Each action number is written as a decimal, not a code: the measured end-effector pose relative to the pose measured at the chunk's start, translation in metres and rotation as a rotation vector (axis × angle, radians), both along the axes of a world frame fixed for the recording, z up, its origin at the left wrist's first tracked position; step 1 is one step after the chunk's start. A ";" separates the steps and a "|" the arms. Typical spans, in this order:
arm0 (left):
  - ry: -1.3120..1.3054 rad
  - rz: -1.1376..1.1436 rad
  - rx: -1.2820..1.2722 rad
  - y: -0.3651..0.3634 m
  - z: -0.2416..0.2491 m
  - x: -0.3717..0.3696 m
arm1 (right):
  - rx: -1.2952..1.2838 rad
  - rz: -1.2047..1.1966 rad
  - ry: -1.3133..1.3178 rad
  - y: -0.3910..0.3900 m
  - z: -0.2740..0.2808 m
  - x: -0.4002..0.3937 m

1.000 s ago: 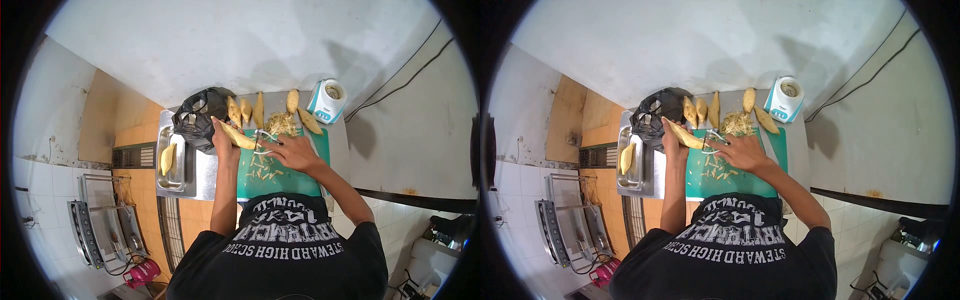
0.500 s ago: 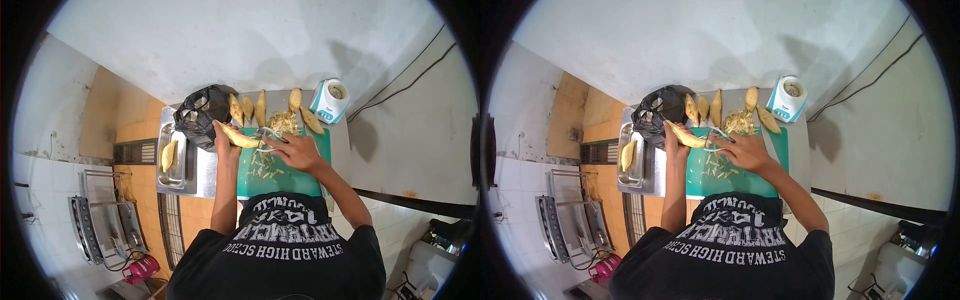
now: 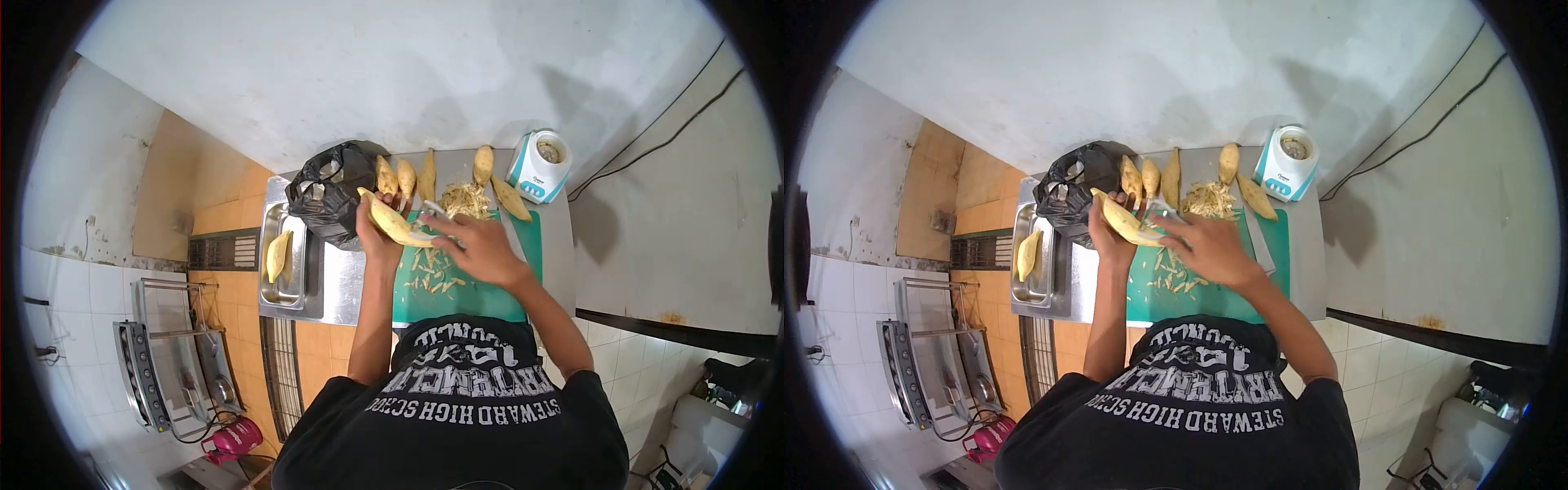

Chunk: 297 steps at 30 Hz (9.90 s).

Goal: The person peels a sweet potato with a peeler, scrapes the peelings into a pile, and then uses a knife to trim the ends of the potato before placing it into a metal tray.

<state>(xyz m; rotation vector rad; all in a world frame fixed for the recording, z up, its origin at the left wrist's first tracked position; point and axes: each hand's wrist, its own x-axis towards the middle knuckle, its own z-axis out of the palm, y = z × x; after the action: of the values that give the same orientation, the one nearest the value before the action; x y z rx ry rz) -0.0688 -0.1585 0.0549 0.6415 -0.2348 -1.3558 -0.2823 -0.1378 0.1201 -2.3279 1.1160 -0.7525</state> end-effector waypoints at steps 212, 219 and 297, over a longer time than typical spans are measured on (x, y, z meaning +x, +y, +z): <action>-1.157 -0.430 -0.199 0.012 -0.099 -0.069 | 0.379 -0.837 -0.187 0.151 -0.172 -0.090; -1.154 -0.540 -0.206 0.022 -0.096 -0.074 | 0.522 -0.799 -0.242 0.138 -0.139 -0.072; -1.812 -0.444 0.280 0.018 -0.133 0.024 | 0.452 -0.558 -0.401 0.097 -0.148 -0.026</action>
<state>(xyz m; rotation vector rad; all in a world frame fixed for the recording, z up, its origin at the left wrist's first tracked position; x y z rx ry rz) -0.0447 -0.1403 -0.0780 2.0099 -1.7076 -0.8029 -0.3083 -0.0405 -0.0277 -1.4225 1.5610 -0.9794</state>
